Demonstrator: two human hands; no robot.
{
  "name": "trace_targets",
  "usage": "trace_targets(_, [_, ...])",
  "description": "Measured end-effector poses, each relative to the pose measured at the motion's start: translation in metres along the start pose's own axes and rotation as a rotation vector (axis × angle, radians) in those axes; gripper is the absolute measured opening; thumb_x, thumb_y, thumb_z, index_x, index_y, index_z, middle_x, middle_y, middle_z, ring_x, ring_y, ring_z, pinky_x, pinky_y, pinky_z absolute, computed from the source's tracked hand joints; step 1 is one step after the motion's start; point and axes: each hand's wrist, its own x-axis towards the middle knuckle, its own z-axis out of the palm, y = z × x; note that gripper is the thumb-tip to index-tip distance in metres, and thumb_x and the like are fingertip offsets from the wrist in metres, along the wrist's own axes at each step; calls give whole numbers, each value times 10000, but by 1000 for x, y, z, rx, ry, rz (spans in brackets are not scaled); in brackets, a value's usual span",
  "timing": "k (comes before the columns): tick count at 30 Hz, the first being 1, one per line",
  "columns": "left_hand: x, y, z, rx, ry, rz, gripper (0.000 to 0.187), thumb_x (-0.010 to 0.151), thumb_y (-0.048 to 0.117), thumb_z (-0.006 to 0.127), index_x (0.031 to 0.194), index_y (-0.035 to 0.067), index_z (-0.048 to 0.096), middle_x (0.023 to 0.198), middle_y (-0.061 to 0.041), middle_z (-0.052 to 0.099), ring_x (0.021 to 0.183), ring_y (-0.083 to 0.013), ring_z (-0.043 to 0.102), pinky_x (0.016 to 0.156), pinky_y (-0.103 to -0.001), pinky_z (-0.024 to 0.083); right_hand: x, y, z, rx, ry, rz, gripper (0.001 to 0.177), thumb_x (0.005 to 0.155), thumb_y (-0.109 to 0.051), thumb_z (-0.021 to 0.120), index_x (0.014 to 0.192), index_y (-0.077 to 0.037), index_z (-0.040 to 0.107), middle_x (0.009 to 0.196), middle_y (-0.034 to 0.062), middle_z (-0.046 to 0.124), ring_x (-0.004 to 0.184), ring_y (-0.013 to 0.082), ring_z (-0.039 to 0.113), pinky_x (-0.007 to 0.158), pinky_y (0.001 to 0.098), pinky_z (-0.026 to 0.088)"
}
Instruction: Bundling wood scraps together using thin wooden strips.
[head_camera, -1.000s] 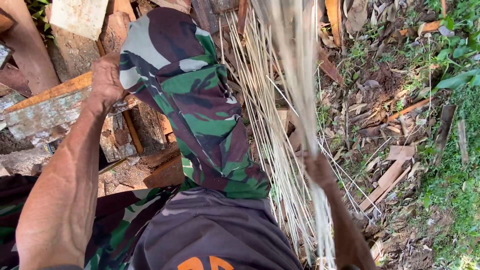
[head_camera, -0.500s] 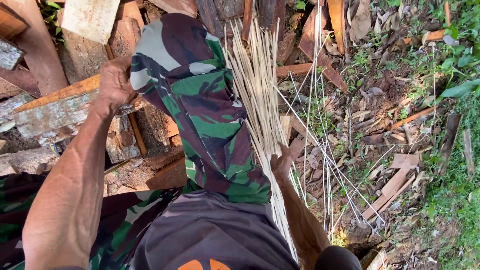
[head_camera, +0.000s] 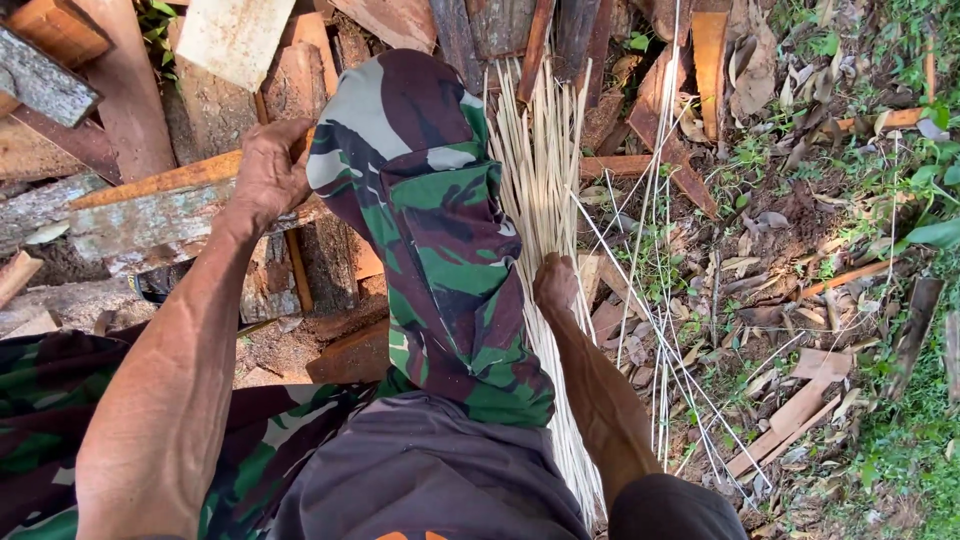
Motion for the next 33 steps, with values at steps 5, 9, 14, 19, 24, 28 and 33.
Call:
trace_targets(5, [4,0,3,-25,-23,-64,328,1103,245,614,1361,47,659,1275,-239,671,1296,-476,551,1199,-630,172,-22,-13,-40,10,55,-124,104,890,-157,536,976,-107,568,983,153,586,812,443,716,673,567,585])
trace_targets(9, [3,-14,9,19,-46,-39,361,1097,262,632,1393,56,638,1300,-217,665,1308,-433,550,1211,-586,195,-33,-23,-68,-157,70,-147,83,872,-79,554,950,-93,576,962,123,613,852,359,733,691,486,626])
trace_targets(14, [1,-4,1,-3,-44,-54,391,1098,287,640,1399,36,633,1292,-223,660,1317,-431,539,1216,-588,165,-23,-8,-78,25,56,-116,167,924,-13,513,1054,-42,613,904,169,648,735,308,718,591,414,586])
trace_targets(19, [2,5,-7,-144,1,-136,416,1071,252,688,1380,-17,615,1258,-284,650,1272,-503,539,1164,-641,249,-18,-54,-166,521,334,-290,235,1009,8,473,1139,7,669,847,173,657,622,234,627,526,327,500])
trace_targets(24, [47,62,-50,-219,58,145,565,1082,343,564,1298,-178,590,1418,-431,470,1285,-521,535,1019,-546,485,-18,-139,-345,905,374,-709,235,1076,40,493,1280,-34,584,920,22,552,662,90,482,517,215,466])
trace_targets(28, [76,176,-89,-569,84,442,454,1027,223,713,1407,43,541,1410,-301,588,1306,-423,578,1085,-538,497,-25,-233,-453,558,459,-1165,230,1171,-57,549,1370,-10,654,821,48,504,673,160,403,555,316,340])
trace_targets(33, [101,246,-79,-1429,41,357,196,968,133,726,1128,20,736,1109,-126,782,948,-161,752,882,-285,663,-61,-336,-506,475,96,-1250,225,1126,168,581,1340,179,647,981,137,490,800,181,414,690,301,341])
